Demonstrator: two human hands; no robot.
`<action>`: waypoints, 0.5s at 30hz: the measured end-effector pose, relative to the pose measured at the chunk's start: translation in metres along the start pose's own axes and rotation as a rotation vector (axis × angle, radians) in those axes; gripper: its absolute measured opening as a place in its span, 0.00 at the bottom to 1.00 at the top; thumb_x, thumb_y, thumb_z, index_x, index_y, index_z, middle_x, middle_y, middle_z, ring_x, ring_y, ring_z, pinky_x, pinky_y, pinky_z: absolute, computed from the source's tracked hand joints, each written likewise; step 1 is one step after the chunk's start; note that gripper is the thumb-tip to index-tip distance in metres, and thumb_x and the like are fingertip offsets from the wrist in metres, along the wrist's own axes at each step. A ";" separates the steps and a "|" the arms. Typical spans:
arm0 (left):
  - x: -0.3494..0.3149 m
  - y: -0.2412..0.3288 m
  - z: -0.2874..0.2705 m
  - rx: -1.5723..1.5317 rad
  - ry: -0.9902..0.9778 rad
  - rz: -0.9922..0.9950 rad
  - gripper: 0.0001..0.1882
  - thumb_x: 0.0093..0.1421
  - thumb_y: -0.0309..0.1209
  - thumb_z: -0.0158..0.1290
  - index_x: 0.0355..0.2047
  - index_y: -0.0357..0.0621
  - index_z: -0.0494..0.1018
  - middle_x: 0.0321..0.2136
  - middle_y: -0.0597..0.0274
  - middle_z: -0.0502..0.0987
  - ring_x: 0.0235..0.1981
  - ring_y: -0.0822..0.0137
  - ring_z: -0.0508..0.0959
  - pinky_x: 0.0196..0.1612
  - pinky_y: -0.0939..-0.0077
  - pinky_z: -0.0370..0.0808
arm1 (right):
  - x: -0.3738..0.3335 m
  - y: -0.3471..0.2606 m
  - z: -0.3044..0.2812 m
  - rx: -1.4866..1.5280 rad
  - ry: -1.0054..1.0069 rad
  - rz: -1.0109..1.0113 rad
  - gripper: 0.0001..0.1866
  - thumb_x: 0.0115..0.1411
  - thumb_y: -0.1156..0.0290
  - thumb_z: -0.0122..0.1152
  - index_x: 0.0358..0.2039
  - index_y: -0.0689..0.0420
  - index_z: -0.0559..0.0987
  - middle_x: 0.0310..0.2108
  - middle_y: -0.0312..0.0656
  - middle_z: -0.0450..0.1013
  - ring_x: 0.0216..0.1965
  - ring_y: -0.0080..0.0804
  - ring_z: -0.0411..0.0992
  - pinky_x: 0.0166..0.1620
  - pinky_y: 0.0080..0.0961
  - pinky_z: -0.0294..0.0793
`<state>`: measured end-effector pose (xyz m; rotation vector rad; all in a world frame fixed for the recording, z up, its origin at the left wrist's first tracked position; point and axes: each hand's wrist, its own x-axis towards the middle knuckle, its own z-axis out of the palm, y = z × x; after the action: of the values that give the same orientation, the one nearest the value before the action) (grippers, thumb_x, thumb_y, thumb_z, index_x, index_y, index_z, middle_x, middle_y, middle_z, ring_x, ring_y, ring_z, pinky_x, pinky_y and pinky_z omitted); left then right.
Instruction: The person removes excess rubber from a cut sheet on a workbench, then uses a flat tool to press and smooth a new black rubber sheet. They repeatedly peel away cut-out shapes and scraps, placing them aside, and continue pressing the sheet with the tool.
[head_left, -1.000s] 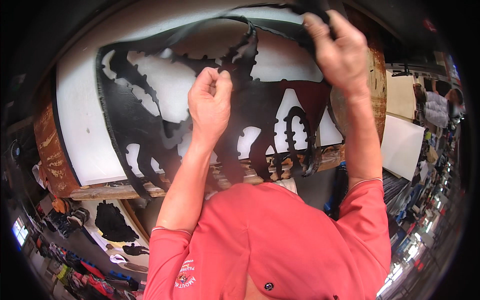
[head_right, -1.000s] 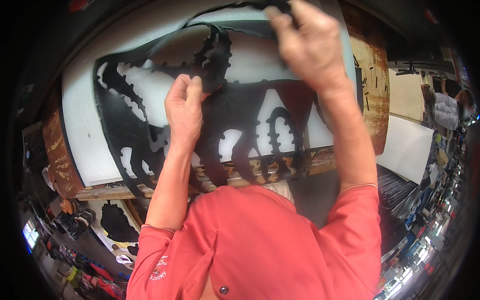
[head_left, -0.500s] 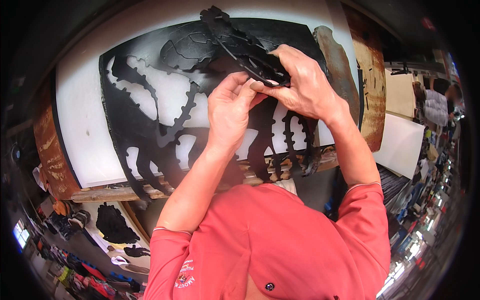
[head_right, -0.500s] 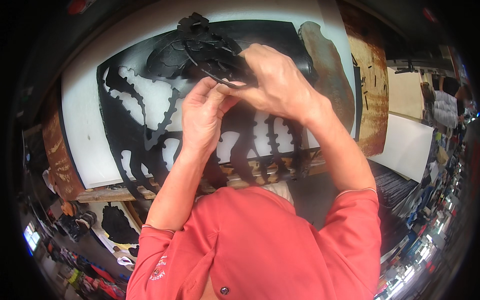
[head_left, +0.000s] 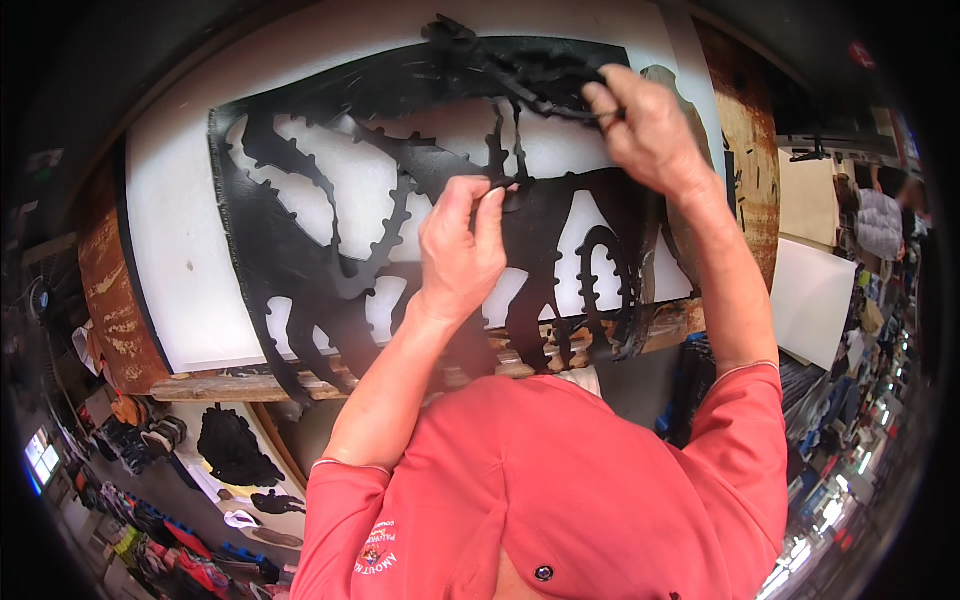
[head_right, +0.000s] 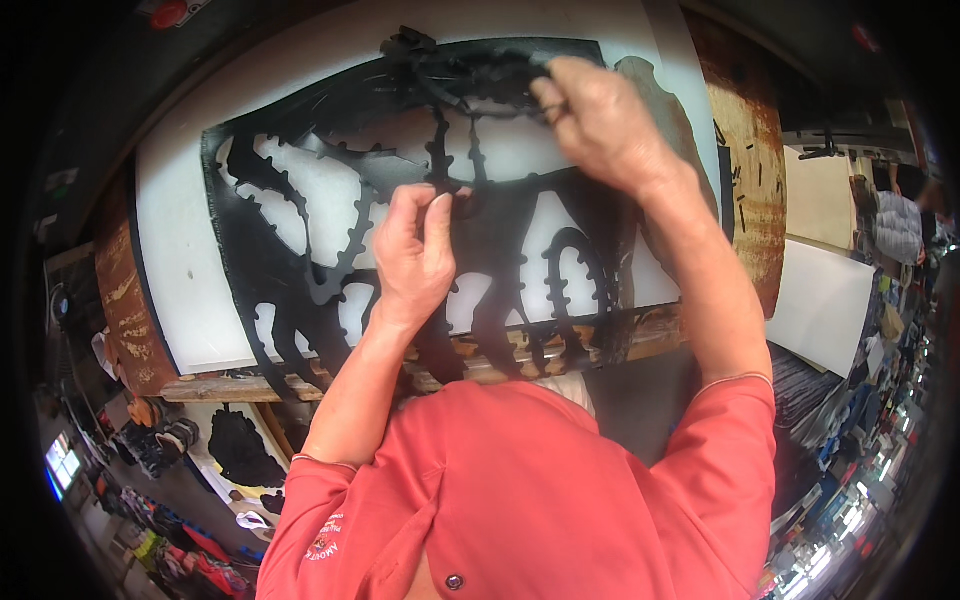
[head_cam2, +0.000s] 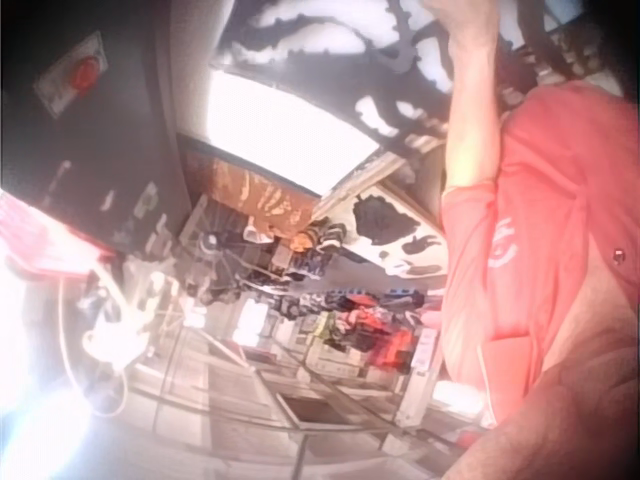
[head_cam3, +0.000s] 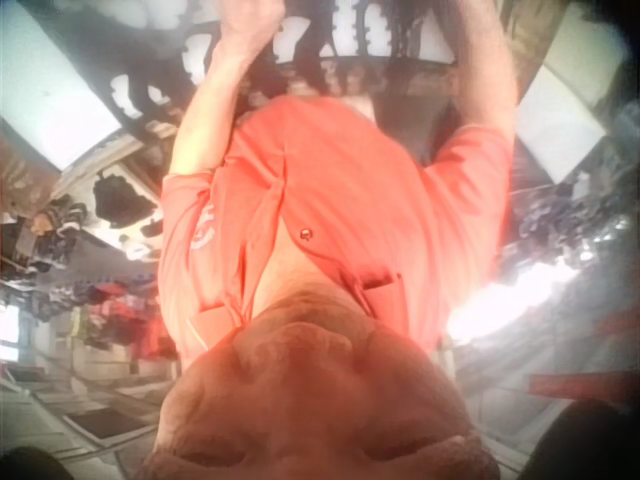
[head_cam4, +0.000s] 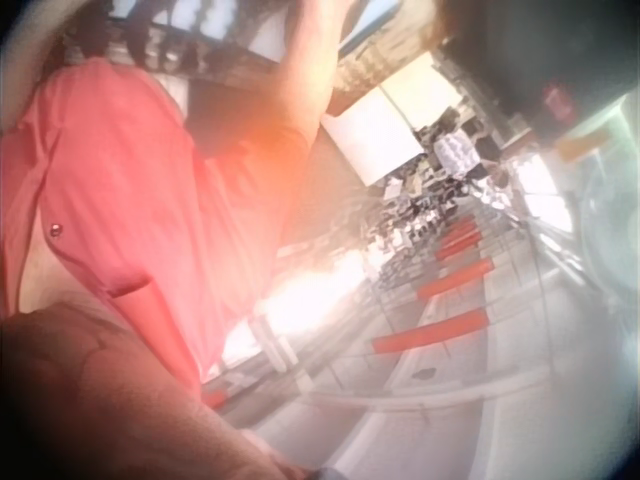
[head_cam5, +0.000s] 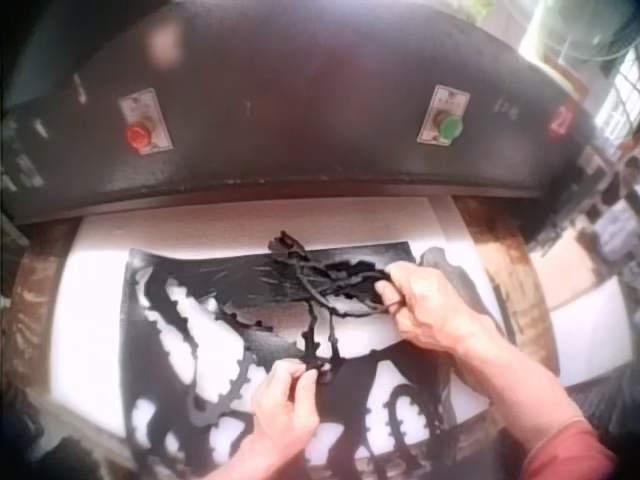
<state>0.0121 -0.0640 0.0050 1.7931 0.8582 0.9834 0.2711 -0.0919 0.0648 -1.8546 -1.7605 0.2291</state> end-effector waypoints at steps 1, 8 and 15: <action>-0.002 -0.004 -0.003 0.068 0.030 0.073 0.05 0.71 0.23 0.58 0.40 0.36 0.73 0.30 0.51 0.79 0.27 0.53 0.80 0.33 0.63 0.77 | 0.007 0.009 -0.004 -0.145 0.056 -0.022 0.11 0.74 0.70 0.62 0.35 0.62 0.74 0.26 0.57 0.70 0.27 0.56 0.66 0.33 0.42 0.70; 0.000 -0.013 -0.005 -0.025 0.048 -0.002 0.03 0.72 0.23 0.56 0.42 0.38 0.73 0.32 0.52 0.81 0.31 0.48 0.83 0.35 0.61 0.79 | 0.050 0.070 -0.046 -0.274 0.203 -0.029 0.10 0.75 0.69 0.60 0.39 0.62 0.76 0.30 0.56 0.71 0.30 0.54 0.67 0.38 0.38 0.73; -0.012 -0.011 -0.015 0.073 -0.021 -0.023 0.03 0.73 0.25 0.55 0.41 0.38 0.73 0.31 0.53 0.84 0.32 0.43 0.83 0.36 0.57 0.79 | 0.048 0.121 -0.082 -0.475 0.306 0.155 0.04 0.70 0.74 0.56 0.38 0.61 0.76 0.33 0.63 0.76 0.38 0.68 0.75 0.39 0.50 0.76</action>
<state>-0.0077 -0.0647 -0.0038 1.8485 0.9100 0.9270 0.4217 -0.0653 0.0834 -2.2141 -1.5474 -0.4327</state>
